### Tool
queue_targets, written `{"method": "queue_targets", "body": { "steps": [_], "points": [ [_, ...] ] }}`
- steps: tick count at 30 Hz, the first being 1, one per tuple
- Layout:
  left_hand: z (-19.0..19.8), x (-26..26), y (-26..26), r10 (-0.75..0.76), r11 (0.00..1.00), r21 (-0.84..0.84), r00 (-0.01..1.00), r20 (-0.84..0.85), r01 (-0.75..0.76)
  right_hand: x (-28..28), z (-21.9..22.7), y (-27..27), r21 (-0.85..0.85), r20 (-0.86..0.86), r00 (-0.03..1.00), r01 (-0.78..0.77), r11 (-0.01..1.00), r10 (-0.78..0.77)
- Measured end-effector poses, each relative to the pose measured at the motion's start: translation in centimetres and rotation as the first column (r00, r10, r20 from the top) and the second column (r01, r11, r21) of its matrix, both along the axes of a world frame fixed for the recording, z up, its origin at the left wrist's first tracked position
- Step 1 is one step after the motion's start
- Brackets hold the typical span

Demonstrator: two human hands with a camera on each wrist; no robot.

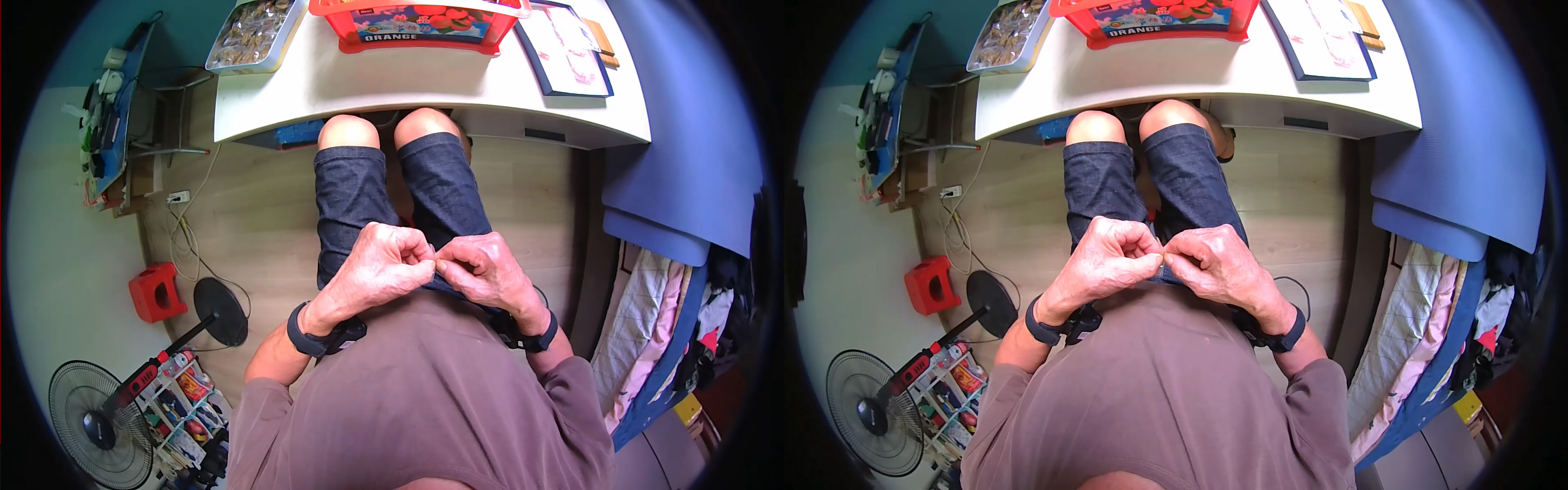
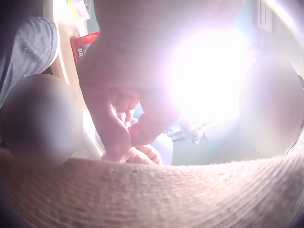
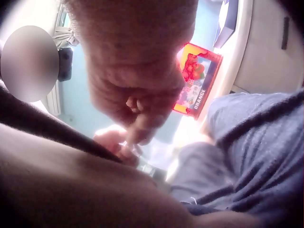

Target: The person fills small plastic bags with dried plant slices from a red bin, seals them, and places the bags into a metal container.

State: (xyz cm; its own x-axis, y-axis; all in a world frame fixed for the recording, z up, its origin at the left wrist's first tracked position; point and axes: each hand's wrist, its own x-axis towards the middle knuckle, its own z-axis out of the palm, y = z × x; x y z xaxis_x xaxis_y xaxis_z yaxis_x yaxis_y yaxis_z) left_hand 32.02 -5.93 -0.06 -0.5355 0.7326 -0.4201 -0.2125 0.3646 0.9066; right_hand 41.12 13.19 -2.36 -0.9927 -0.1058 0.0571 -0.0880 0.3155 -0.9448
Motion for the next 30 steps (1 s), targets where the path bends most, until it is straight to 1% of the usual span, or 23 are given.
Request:
{"method": "queue_targets", "body": {
  "steps": [4, 8, 10, 11, 13, 14, 16, 20, 22, 23, 24, 25, 26, 28, 29, 30],
  "points": [
    [0.1, 0.2, 0.0, 0.013, 1.000, 0.008, 1.000, 0.019, -0.014, 0.0, 0.0, -0.1, 0.038, -0.052, 0.999, 0.007, 0.999, -0.005],
    [0.0, 0.2, 0.0, 0.013, 1.000, 0.027, 1.000, 0.007, -0.013, 0.1, 0.2, -0.2, 0.045, -0.020, 1.000, 0.020, 0.999, -0.019],
    [-0.1, 0.2, 0.0, 0.033, 0.998, 0.054, 0.993, 0.115, -0.039, 0.2, 0.2, -0.4, 0.016, -0.024, 0.997, 0.072, 0.997, -0.071],
    [0.1, 0.1, 0.1, 0.033, 0.998, 0.053, 0.993, 0.115, -0.039, 0.3, 0.1, -0.5, 0.015, -0.024, 0.997, 0.072, 0.997, -0.072],
    [0.5, -0.1, 0.3, 0.055, 0.997, 0.034, 0.979, 0.196, -0.063, 0.4, 0.0, -0.5, -0.003, -0.004, 0.994, 0.111, 0.994, -0.111],
    [0.5, -0.1, 0.4, 0.054, 0.998, 0.033, 0.979, 0.195, -0.062, 0.4, -0.1, -0.5, -0.004, -0.004, 0.994, 0.111, 0.994, -0.111],
    [0.6, -0.2, 0.5, 0.075, 0.993, 0.067, 0.947, 0.312, -0.101, 0.4, -0.1, -0.5, -0.034, -0.009, 0.991, 0.130, 0.991, -0.131],
    [0.9, -0.4, 0.8, 0.100, 0.991, 0.052, 0.933, 0.344, -0.126, 0.3, 0.1, -0.3, -0.068, 0.015, 0.992, 0.129, 0.989, -0.128],
    [0.7, -0.7, 0.8, 0.096, 0.991, 0.052, 0.914, 0.395, -0.126, 0.4, 0.1, -0.2, -0.192, 0.158, 0.983, 0.127, 0.973, -0.097],
    [0.6, -0.8, 0.8, 0.096, 0.991, 0.051, 0.914, 0.395, -0.126, 0.5, 0.1, 0.0, -0.193, 0.158, 0.983, 0.127, 0.973, -0.097],
    [0.4, -0.8, 0.8, 0.081, 0.987, 0.089, 0.897, 0.434, -0.131, 0.6, -0.1, 0.1, -0.333, 0.248, 0.967, 0.132, 0.934, -0.048],
    [0.4, -1.0, 0.7, 0.064, 0.982, 0.125, 0.880, 0.471, -0.138, 0.7, -0.2, 0.2, -0.464, 0.328, 0.945, 0.148, 0.873, 0.015],
    [0.4, -1.2, 0.6, 0.063, 0.982, 0.125, 0.880, 0.470, -0.138, 0.7, -0.2, 0.1, -0.465, 0.327, 0.945, 0.148, 0.873, 0.014],
    [0.5, -1.5, 0.4, -0.003, 0.980, 0.172, 0.866, 0.500, -0.096, 0.8, -0.4, 0.0, -0.483, 0.273, 0.956, 0.230, 0.845, -0.104],
    [0.4, -1.5, 0.2, -0.004, 0.981, 0.171, 0.865, 0.501, -0.095, 1.0, -0.9, 0.4, -0.477, 0.270, 0.955, 0.243, 0.845, -0.123],
    [0.2, -1.5, 0.1, -0.037, 0.979, 0.194, 0.867, 0.497, -0.070, 0.8, -0.8, 0.4, -0.476, 0.271, 0.955, 0.245, 0.844, -0.124]
  ]
}}
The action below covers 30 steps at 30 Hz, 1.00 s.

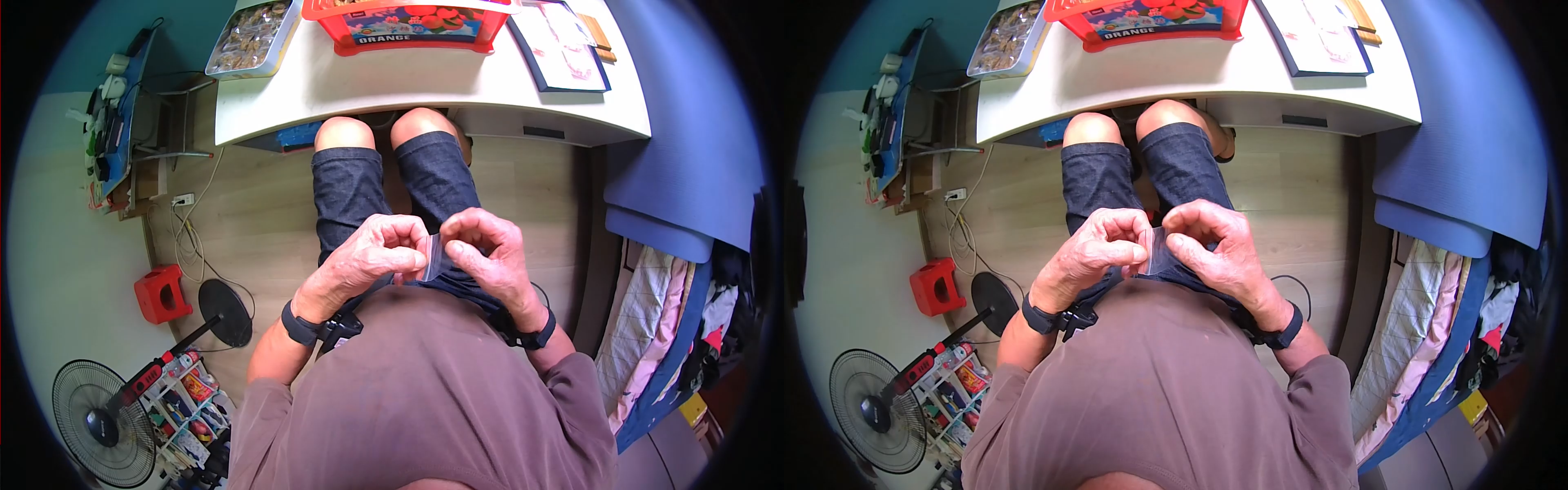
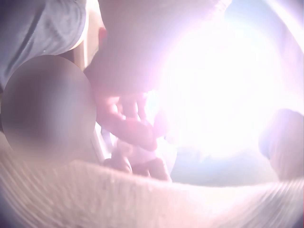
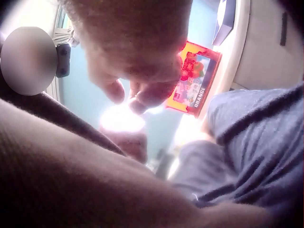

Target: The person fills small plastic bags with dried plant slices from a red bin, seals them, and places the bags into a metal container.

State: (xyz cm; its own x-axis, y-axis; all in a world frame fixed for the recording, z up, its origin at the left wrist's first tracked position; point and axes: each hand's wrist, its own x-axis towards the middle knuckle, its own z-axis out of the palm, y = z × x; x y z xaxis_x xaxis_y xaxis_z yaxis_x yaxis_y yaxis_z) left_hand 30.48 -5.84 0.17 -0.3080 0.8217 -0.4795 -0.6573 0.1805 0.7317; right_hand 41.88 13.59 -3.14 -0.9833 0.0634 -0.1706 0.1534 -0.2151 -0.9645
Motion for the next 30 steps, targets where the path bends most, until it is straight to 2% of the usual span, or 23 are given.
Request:
{"method": "queue_targets", "body": {
  "steps": [2, 4, 6, 7, 8, 10, 12, 14, 21, 24, 26, 27, 28, 30],
  "points": [
    [-0.3, 0.1, 0.0, -0.025, 0.999, 0.021, 1.000, -0.004, 0.025, -0.7, 0.4, 0.0, 0.093, -0.174, 0.981, 0.101, 0.990, -0.084],
    [-0.6, 0.3, 0.2, -0.008, 0.991, 0.130, 1.000, 0.021, 0.006, -0.9, 0.8, 0.6, 0.116, -0.170, 0.984, 0.069, 0.991, -0.049],
    [-0.5, 0.3, 0.2, -0.006, 0.993, 0.121, 0.999, 0.038, 0.002, -0.9, 1.3, 0.7, 0.187, -0.141, 0.987, -0.044, 0.981, 0.071],
    [-0.5, 0.3, 0.3, -0.004, 0.994, 0.112, 0.999, 0.054, -0.002, -0.7, 1.2, 0.4, 0.108, -0.088, 0.995, -0.042, 0.993, 0.052],
    [-0.6, 0.3, 0.3, -0.005, 0.994, 0.112, 0.998, 0.055, -0.001, -0.6, 1.1, 0.4, 0.108, -0.087, 0.995, -0.041, 0.993, 0.050],
    [-0.7, 0.2, 0.1, 0.023, 0.997, 0.066, 0.999, 0.041, -0.026, -0.3, 0.8, 0.6, 0.080, 0.061, 0.992, -0.113, 0.990, 0.108],
    [-0.6, 0.2, 0.1, 0.030, 0.999, 0.039, 0.999, 0.021, -0.031, -0.3, 0.4, 0.3, 0.030, 0.054, 0.997, -0.051, 0.998, 0.050],
    [-0.5, 0.3, 0.2, 0.036, 0.999, 0.014, 0.999, 0.001, -0.036, -0.5, 0.6, 0.5, 0.154, 0.010, 0.998, -0.058, 0.986, 0.057],
    [0.0, 0.2, 0.0, -0.014, 0.997, -0.077, 1.000, -0.011, 0.013, -0.7, 1.3, 0.5, 0.245, 0.039, 0.992, -0.129, 0.961, 0.123],
    [0.0, 0.3, -0.1, -0.027, 0.995, -0.094, 1.000, -0.016, 0.026, -0.9, 1.2, 0.0, 0.258, 0.001, 0.998, -0.053, 0.965, 0.055],
    [-0.1, 0.4, -0.1, -0.029, 0.994, -0.107, 0.999, -0.041, 0.024, -1.0, 1.1, -0.4, 0.307, -0.131, 0.986, 0.138, 0.942, -0.102],
    [-0.2, 0.5, -0.2, -0.016, 0.995, -0.100, 0.998, -0.054, 0.010, -1.1, 1.4, -0.2, 0.332, -0.149, 0.981, 0.172, 0.927, -0.128],
    [-0.2, 0.5, -0.2, -0.003, 0.996, -0.093, 0.998, -0.067, -0.003, -0.9, 1.4, 0.1, 0.333, -0.150, 0.981, 0.171, 0.927, -0.127],
    [-0.1, 0.6, -0.2, 0.008, 0.995, -0.094, 0.997, -0.079, -0.015, -0.3, 1.5, 0.7, 0.296, -0.011, 1.000, 0.026, 0.955, -0.023]
  ]
}}
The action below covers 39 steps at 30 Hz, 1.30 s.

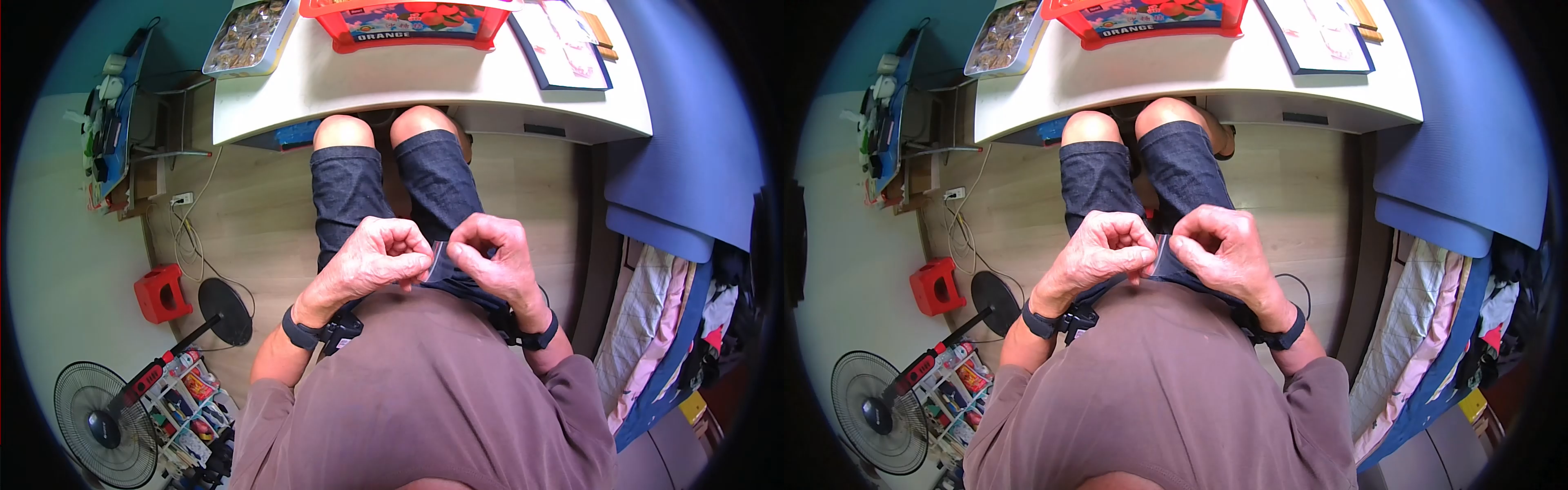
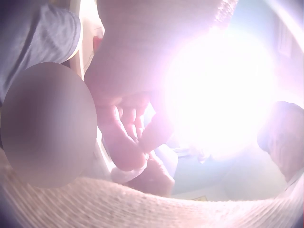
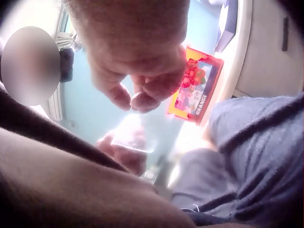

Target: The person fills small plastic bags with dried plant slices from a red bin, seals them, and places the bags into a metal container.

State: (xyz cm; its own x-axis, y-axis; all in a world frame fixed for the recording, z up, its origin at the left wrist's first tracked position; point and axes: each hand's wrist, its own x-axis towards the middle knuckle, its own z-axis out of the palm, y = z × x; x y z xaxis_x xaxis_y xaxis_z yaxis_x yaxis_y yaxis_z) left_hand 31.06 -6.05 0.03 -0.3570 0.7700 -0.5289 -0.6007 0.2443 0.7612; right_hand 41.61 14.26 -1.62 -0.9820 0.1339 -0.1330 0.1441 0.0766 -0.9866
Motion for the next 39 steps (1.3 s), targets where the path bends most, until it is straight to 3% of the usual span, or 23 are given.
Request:
{"method": "queue_targets", "body": {
  "steps": [5, 9, 12, 14, 17, 21, 23, 27, 35, 39],
  "points": [
    [-0.1, 0.3, 0.1, 0.019, 1.000, 0.022, 0.999, -0.036, -0.018, -0.1, 0.4, -0.7, -0.010, 0.077, 0.992, -0.103, 0.995, 0.103],
    [0.1, 0.6, 0.1, 0.011, 1.000, 0.004, 0.997, -0.077, -0.011, 0.0, -0.3, -0.9, -0.013, 0.017, 0.995, -0.101, 0.995, 0.102],
    [0.0, 0.5, 0.0, 0.008, 1.000, 0.007, 0.997, -0.082, -0.007, 0.0, -0.5, -0.7, -0.078, 0.002, 0.989, -0.146, 0.986, 0.146],
    [0.0, 0.4, -0.1, 0.010, 1.000, 0.009, 0.997, -0.074, -0.009, 0.0, -0.2, -0.6, -0.232, 0.098, 0.980, -0.146, 0.962, 0.173],
    [-0.1, 0.2, -0.2, 0.002, 0.999, 0.040, 0.999, -0.042, 0.000, -0.1, 0.1, -0.4, -0.320, 0.127, 0.972, -0.147, 0.936, 0.196],
    [0.1, 0.0, -0.2, -0.037, 0.999, 0.027, 0.999, 0.004, 0.037, -0.1, -0.3, -0.4, -0.269, 0.074, 0.976, -0.177, 0.947, 0.204],
    [0.3, -0.1, -0.2, -0.052, 0.999, 0.017, 0.999, 0.017, 0.052, -0.3, -0.2, -0.4, -0.078, -0.009, 0.975, -0.221, 0.972, 0.221],
    [0.3, -0.2, -0.1, -0.054, 0.998, 0.010, 0.998, 0.017, 0.054, -0.4, -0.3, -0.7, -0.057, -0.070, 0.977, -0.208, 0.977, 0.204],
    [-0.6, -0.1, -0.2, -0.003, 0.999, 0.046, 0.999, 0.038, 0.001, 0.0, -0.3, -1.4, -0.132, 0.046, 0.993, -0.102, 0.986, 0.109],
    [-0.7, -0.3, -0.2, -0.009, 0.995, 0.100, 0.996, 0.093, 0.000, 0.2, -0.4, -1.3, -0.149, 0.013, 0.993, -0.114, 0.982, 0.117]
  ]
}}
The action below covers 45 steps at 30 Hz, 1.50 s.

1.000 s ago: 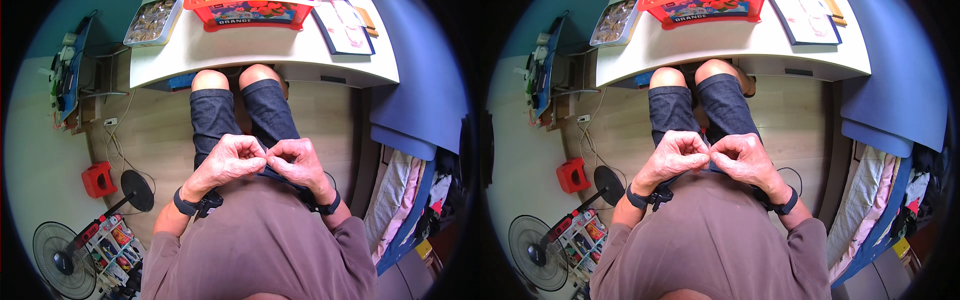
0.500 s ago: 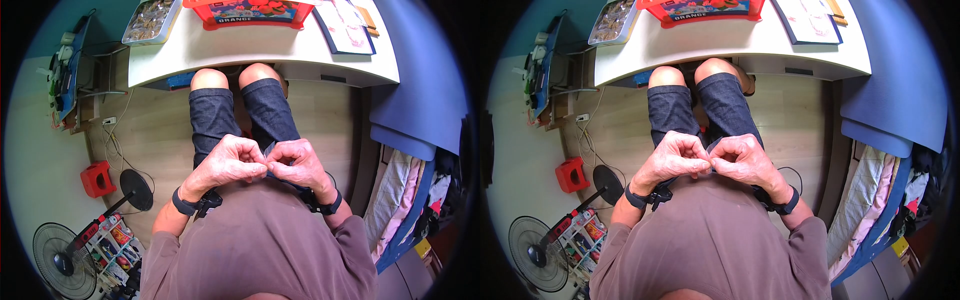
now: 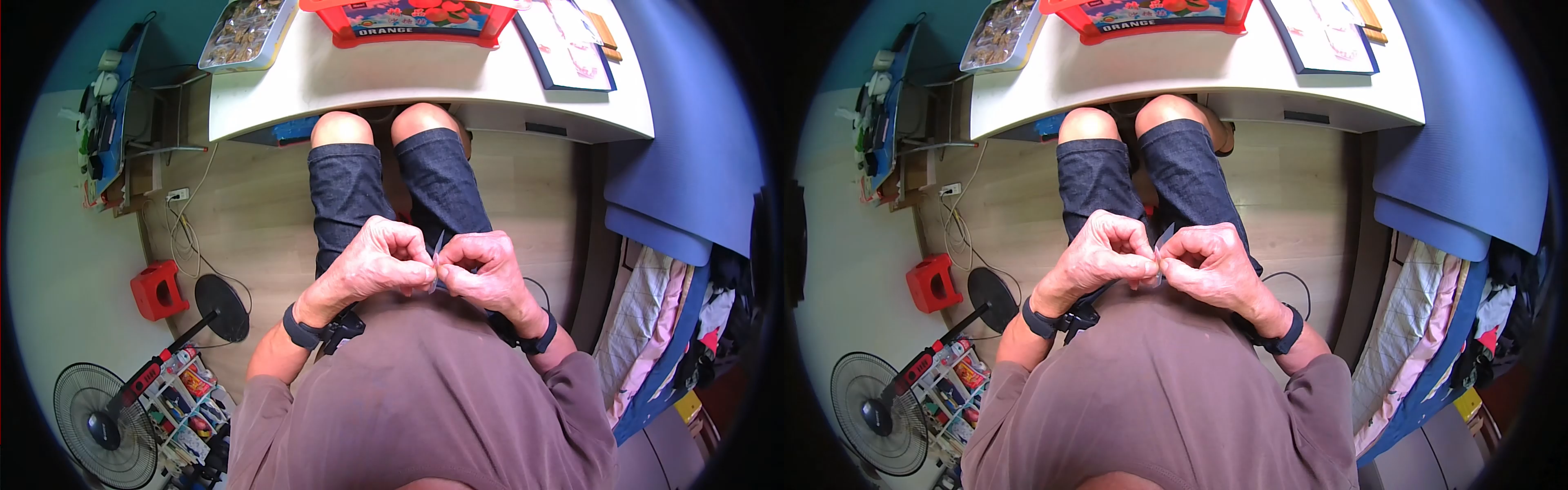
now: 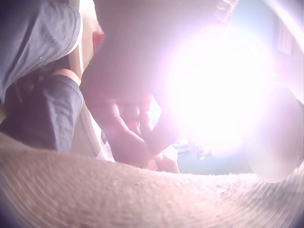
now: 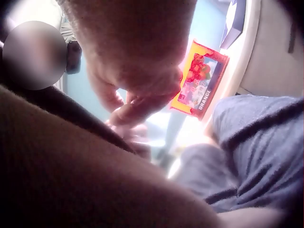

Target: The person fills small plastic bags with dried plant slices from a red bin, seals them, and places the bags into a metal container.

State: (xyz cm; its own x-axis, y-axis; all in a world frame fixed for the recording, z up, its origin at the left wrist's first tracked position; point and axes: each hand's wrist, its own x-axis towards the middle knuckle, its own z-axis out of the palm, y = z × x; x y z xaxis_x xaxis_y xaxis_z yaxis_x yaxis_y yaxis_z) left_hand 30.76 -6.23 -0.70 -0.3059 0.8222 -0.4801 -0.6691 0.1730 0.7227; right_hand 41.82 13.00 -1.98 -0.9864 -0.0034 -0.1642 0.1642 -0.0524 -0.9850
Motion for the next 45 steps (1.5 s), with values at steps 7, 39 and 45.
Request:
{"method": "queue_targets", "body": {
  "steps": [7, 39, 45],
  "points": [
    [0.6, -0.8, 0.3, -0.017, 1.000, 0.002, 0.994, 0.110, 0.017, -0.4, 0.2, 0.8, -0.399, 0.162, 0.984, -0.003, 0.917, 0.073],
    [1.2, -0.6, 0.9, 0.053, 0.999, -0.014, 0.989, 0.140, -0.052, -0.9, 0.4, 0.9, -0.585, 0.249, 0.959, 0.040, 0.810, 0.133],
    [1.5, -0.3, 1.1, 0.055, 0.998, -0.034, 0.991, 0.126, -0.051, -0.5, 1.0, 0.7, -0.440, 0.236, 0.968, 0.033, 0.897, 0.080]
  ]
}}
